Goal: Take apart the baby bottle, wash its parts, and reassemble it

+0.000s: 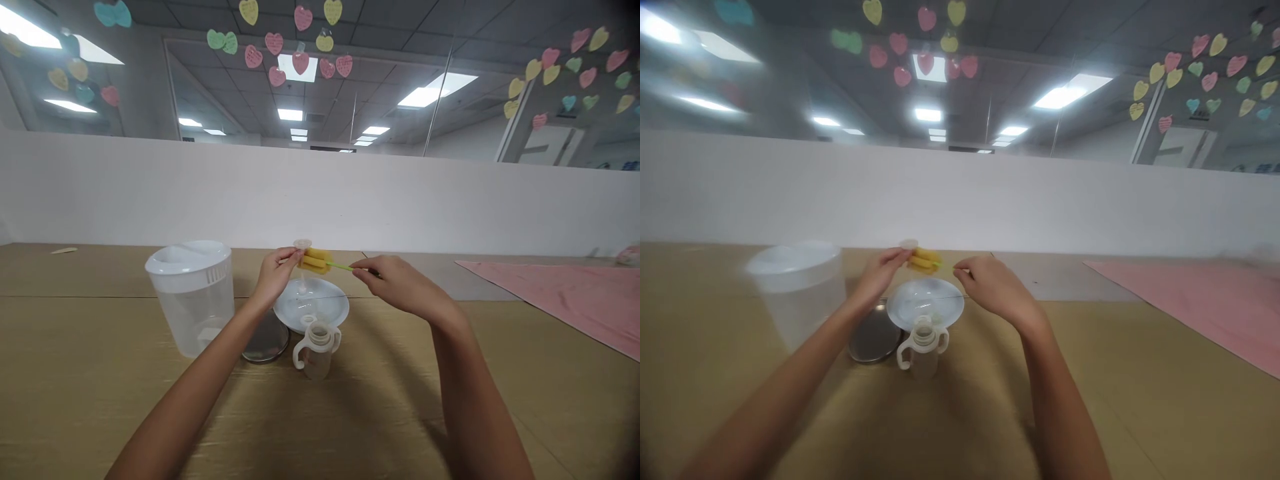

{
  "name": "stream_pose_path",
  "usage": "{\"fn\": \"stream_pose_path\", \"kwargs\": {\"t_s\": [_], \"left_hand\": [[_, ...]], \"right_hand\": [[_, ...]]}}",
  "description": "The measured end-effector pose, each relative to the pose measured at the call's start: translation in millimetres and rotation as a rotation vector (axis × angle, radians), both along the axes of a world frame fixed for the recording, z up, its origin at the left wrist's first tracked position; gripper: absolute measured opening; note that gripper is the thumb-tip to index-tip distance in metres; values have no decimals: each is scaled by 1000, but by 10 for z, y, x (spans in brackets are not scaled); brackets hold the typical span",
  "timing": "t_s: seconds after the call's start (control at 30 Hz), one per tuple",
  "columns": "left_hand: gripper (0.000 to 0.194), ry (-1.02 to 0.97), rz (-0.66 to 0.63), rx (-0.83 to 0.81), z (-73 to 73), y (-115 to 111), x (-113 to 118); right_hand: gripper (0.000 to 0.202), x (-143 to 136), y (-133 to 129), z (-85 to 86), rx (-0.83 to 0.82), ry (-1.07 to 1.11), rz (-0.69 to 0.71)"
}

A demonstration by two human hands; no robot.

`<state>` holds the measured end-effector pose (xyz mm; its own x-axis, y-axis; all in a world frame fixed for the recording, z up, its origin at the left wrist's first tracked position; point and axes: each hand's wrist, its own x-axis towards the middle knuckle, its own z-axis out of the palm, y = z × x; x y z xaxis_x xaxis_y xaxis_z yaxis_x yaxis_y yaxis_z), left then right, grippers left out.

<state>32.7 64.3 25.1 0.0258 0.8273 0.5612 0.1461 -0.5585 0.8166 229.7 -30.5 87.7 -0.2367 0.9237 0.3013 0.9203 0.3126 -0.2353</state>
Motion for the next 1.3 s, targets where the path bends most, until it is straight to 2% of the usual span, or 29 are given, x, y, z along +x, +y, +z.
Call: {"fn": "stream_pose_path", "kwargs": {"t_s": [0.2, 0.37, 0.47, 0.67, 0.9, 1.1, 1.2, 1.3], "left_hand": [[27, -79, -91, -97, 44, -45, -33], [33, -56, -157, -133, 55, -15, -93], [34, -74, -192, -153, 57, -6, -106], [31, -83, -179, -141, 93, -57, -94], [22, 35, -22, -22, 60, 24, -106], [17, 383, 188, 176, 60, 46, -208], [17, 609, 343, 175, 79, 49, -292], [18, 836, 465, 73, 38, 102, -400]], "right_hand": [[36, -1, -10, -25, -119, -123, 147], [38, -3, -23, -20, -22, -76, 55], [39, -13, -50, -4, -22, -58, 31], [37, -61, -110, 29, -8, -25, 1], [36, -38, -81, -10, -85, -122, 99], [34, 6, -62, -25, -85, -183, 115], [34, 25, -79, -4, -109, -184, 82], [34, 37, -91, 10, -109, -177, 36]]}}
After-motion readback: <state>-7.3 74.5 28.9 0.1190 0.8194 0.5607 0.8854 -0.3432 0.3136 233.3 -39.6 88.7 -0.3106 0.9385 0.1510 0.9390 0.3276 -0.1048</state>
